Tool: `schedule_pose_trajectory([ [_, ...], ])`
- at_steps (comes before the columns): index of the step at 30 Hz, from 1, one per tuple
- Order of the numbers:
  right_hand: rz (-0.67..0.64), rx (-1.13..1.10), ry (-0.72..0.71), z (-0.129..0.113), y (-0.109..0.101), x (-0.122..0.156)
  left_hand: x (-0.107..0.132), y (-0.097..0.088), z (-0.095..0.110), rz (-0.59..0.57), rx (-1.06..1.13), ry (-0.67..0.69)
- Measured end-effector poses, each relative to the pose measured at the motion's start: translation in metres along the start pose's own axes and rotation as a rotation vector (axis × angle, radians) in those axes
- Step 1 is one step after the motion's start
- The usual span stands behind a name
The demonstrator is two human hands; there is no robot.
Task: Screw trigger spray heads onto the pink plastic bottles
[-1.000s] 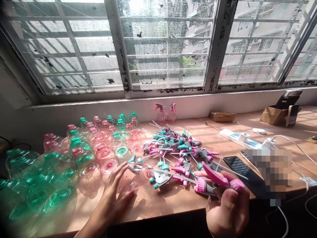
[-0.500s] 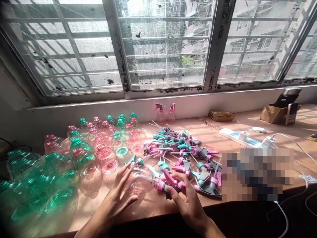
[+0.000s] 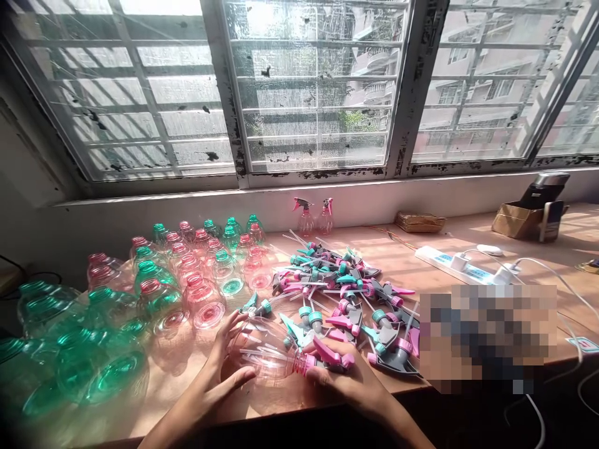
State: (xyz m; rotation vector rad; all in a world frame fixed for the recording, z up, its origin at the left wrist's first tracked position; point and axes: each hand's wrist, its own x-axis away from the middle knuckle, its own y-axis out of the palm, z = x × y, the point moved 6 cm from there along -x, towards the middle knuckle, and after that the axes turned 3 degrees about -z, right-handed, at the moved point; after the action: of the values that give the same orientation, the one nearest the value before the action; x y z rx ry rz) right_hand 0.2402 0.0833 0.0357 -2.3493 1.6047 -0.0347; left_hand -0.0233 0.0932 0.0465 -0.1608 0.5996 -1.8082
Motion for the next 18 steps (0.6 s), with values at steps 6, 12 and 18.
schedule_pose_trajectory([
  [6,0.053,-0.120,0.029,0.002,-0.006,-0.001,0.004,0.004,0.007,-0.141,-0.102,-0.048],
  [12,0.115,-0.114,0.059,0.009,-0.010,0.001,0.006,0.004,0.012,-0.171,-0.086,-0.100],
  [18,0.078,-0.250,0.111,0.009,-0.003,-0.003,0.005,0.005,0.003,-0.162,-0.039,-0.132],
])
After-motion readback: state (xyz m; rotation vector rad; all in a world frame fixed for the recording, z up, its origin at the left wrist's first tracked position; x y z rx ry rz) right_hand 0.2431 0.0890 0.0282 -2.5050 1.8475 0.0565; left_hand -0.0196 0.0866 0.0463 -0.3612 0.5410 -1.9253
